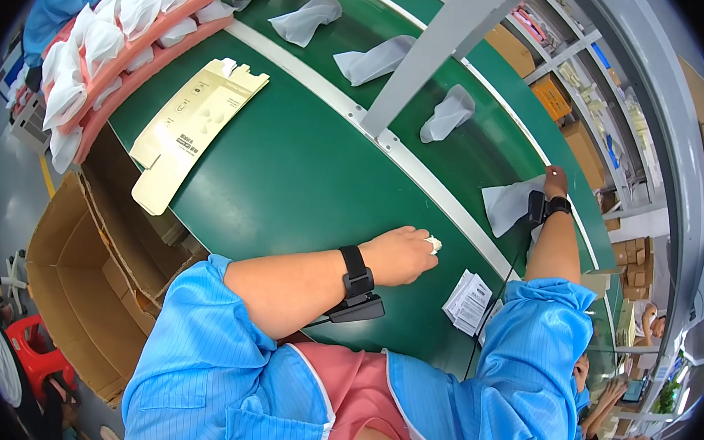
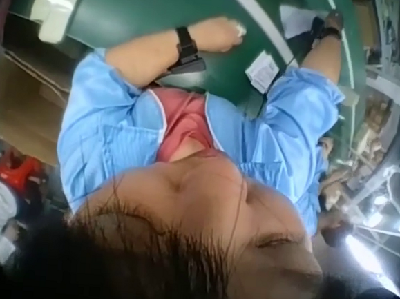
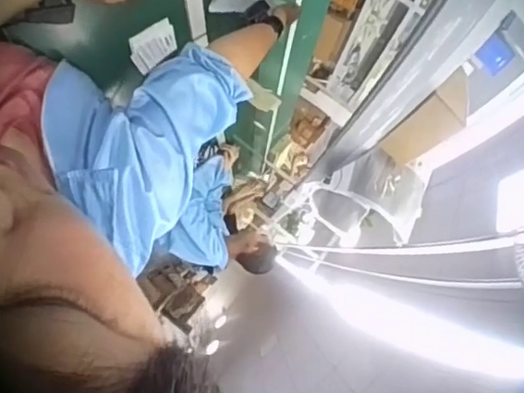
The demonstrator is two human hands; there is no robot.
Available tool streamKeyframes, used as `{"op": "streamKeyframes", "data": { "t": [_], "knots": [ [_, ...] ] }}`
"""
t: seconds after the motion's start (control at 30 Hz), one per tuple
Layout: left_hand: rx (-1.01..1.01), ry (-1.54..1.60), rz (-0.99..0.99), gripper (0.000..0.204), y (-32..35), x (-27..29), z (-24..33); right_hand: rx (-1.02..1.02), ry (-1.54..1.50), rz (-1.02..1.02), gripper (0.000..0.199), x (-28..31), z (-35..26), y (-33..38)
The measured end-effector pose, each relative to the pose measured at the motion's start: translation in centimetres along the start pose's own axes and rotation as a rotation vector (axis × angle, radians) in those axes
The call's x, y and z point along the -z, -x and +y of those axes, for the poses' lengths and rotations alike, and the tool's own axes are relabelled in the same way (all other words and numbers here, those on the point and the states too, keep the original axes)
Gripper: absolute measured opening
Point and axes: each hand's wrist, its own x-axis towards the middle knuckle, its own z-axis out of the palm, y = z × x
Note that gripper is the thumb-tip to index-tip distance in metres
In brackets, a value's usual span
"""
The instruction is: The person folds a cardboard box, inserts a paper manual, and closes the box, repeating this process for several units.
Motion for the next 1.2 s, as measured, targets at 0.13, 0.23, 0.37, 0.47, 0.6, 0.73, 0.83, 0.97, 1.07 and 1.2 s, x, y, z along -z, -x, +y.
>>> {"op": "streamKeyframes", "data": {
  "t": [0.13, 0.23, 0.37, 0.47, 0.6, 0.73, 0.83, 0.97, 1.07, 1.2],
  "knots": [
    [-0.016, 0.008, 0.026, 0.015, 0.1, -0.4, -0.5, -0.036, -0.076, 0.136, 0.024, 4.0, -0.3, 1.3],
    [-0.026, 0.031, 0.028, 0.014, 0.1, -0.7, -0.7, 0.058, -0.212, 0.192, 0.023, 7.8, -1.4, 4.5],
    [-0.033, 0.077, 0.012, 0.021, -0.7, -0.5, -1.3, 0.206, -0.384, -0.007, 0.024, 11.4, -5.7, 11.9],
    [0.036, 0.205, 0.028, 0.022, -0.3, -0.1, -2.2, 0.333, -0.399, -0.176, 0.021, 11.4, -10.2, 18.1],
    [0.412, 0.042, 0.267, 0.025, 0.0, 2.7, -2.2, 0.521, -0.269, -0.133, 0.019, 12.5, -12.9, 26.0],
    [0.698, -0.317, 0.433, 0.036, 3.6, 8.3, -5.3, 0.447, -0.34, -0.073, 0.017, 12.7, -14.2, 30.2],
    [0.974, -0.593, 0.395, 0.056, 9.2, 13.3, -10.2, 0.464, -0.39, -0.054, 0.016, 12.9, -14.5, 31.8],
    [1.32, -0.698, 0.22, 0.094, 14.5, 17.4, -12.8, 0.465, -0.45, -0.038, 0.015, 12.9, -14.8, 33.3],
    [1.437, -0.75, 0.103, 0.11, 16.0, 18.4, -13.0, 0.471, -0.44, -0.013, 0.015, 12.9, -14.3, 34.1],
    [1.518, -0.44, 0.076, 0.122, 17.8, 19.7, -14.9, 0.504, -0.402, 0.007, 0.014, 12.5, -14.0, 34.6]
  ]
}}
